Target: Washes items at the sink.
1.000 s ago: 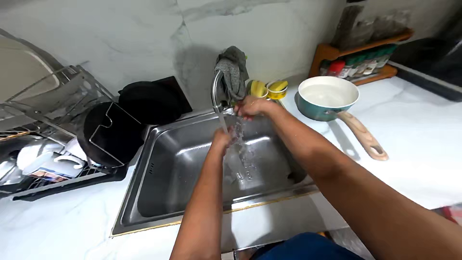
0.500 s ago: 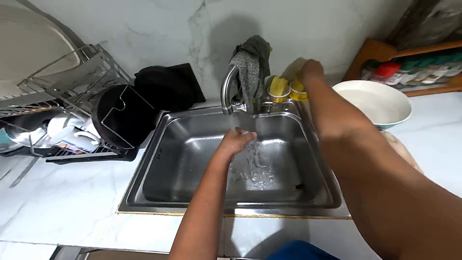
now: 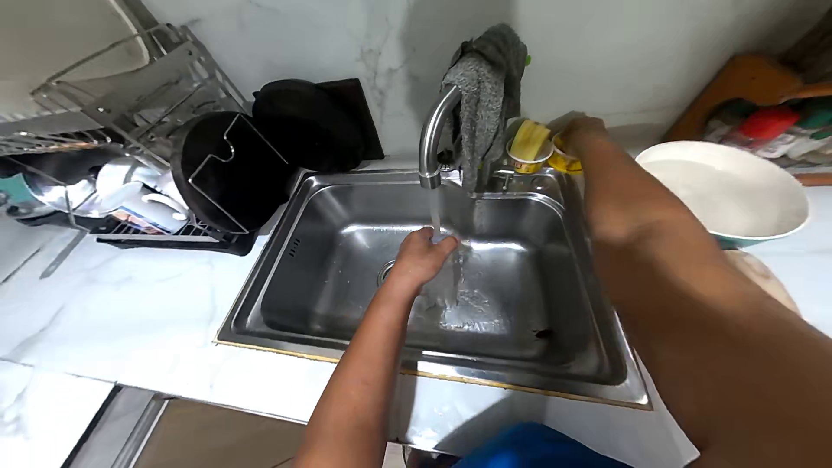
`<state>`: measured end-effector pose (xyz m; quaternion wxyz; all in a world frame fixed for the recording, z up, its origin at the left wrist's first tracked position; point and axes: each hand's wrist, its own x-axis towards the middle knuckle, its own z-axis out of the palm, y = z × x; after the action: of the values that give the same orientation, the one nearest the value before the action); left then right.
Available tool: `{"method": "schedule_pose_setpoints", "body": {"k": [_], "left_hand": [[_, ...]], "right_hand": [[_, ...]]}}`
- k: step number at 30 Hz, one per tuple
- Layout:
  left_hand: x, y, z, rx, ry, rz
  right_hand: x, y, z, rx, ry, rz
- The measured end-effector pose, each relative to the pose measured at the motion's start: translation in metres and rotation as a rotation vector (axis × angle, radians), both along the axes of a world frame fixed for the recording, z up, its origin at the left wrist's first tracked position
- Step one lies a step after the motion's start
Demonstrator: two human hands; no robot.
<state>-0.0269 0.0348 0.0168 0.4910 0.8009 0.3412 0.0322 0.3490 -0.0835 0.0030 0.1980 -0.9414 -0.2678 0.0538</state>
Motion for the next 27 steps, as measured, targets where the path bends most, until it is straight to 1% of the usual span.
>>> {"method": "schedule_pose_setpoints", "body": {"k": [2,4,6,8,9,10,12,14,16,18,21,24,27], "left_hand": [[-0.008,0.003,0.005,0.044,0.047,-0.003],[-0.014,0.005,0.012,0.116,0.102,-0.023],[-0.011,0.006,0.019,0.161,0.143,-0.09],[-0.003,0.006,0.022,0.186,0.137,-0.17],[0.001,0.006,0.022,0.191,0.139,-0.201],[0.004,0.008,0.019,0.185,0.131,-0.221],[0.009,0.012,0.019,0.164,0.108,-0.254],[0.006,0.017,0.025,0.186,0.111,-0.275],[-0.003,0.028,0.025,0.21,0.094,-0.261],[-0.017,0.041,0.015,0.152,0.018,-0.161],[-0.041,0.054,-0.008,-0.054,-0.128,0.065],[-0.062,0.057,-0.035,-0.333,-0.289,0.238],[-0.075,0.057,-0.061,-0.503,-0.328,0.343]], "right_hand": [[-0.018,-0.001,0.023,0.035,-0.007,-0.044],[-0.027,0.002,0.037,0.191,-0.087,-0.149],[-0.036,0.002,0.06,0.313,-0.165,-0.205],[-0.064,-0.004,0.08,0.403,-0.181,-0.165],[-0.08,-0.005,0.081,0.398,-0.139,-0.126],[-0.096,-0.003,0.075,0.346,-0.075,-0.082],[-0.127,0.008,0.053,0.132,0.01,0.01],[-0.139,0.019,0.02,-0.061,-0.016,0.08],[-0.142,0.024,-0.005,-0.153,-0.092,0.117],[-0.137,0.024,-0.015,-0.154,-0.167,0.16],[-0.127,0.022,-0.004,-0.042,-0.227,0.168],[-0.118,0.028,0.011,-0.029,-0.212,0.076],[-0.117,0.042,0.009,-0.055,-0.218,-0.028]]}}
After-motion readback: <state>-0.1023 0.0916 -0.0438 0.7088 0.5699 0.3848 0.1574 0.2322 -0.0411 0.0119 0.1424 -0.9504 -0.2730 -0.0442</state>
